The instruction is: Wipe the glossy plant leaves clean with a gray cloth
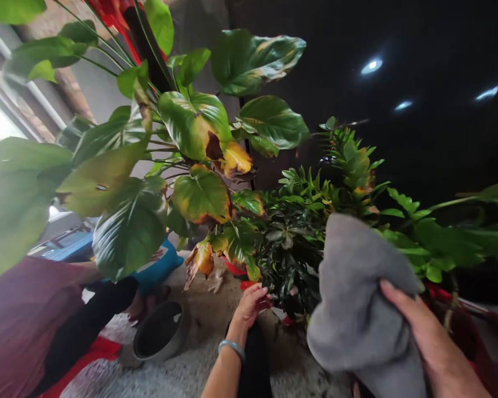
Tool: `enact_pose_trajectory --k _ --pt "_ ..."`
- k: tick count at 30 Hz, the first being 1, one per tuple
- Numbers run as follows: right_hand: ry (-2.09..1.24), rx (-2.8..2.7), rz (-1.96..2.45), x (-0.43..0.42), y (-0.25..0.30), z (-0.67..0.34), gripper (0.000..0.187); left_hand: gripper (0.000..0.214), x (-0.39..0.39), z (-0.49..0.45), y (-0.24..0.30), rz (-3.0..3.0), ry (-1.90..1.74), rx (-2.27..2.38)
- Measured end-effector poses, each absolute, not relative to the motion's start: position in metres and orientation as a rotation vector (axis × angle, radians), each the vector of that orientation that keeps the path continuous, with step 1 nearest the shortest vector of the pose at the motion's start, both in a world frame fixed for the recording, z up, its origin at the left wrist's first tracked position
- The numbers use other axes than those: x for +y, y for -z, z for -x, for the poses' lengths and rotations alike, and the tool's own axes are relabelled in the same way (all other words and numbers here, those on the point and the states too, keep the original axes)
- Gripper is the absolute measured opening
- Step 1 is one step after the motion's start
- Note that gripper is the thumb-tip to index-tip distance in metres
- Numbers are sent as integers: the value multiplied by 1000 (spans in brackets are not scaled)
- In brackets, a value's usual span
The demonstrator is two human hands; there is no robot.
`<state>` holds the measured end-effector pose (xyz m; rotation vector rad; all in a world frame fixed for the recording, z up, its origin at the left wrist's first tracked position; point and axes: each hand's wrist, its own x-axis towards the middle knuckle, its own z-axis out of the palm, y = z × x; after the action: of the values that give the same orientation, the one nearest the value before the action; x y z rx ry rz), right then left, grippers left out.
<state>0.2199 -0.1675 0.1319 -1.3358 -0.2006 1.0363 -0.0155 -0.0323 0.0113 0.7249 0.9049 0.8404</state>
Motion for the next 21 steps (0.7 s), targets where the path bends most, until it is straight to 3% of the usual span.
enact_pose_trajectory --k 3,7,11,14,18,21 --pt "-1104 -103 1164 -145 -143 -217 49 50 -33 13 -13 -733 -841 914" --pt "-1462 -52 1226 -152 -103 -183 50 48 -32 13 -12 -736 -839 923" --pt "-1564 -58 1268 -184 -78 -167 45 49 -33 13 -12 -722 -840 936" --pt "-1483 13 1208 -183 -108 -180 45 50 -34 11 -15 -728 -857 937" --pt "-1138 -41 1043 -145 -155 -194 34 51 -35 10 -18 -739 -864 938" --pt "-1186 -124 1046 -127 -146 -183 25 49 -34 10 -17 -761 -850 917"
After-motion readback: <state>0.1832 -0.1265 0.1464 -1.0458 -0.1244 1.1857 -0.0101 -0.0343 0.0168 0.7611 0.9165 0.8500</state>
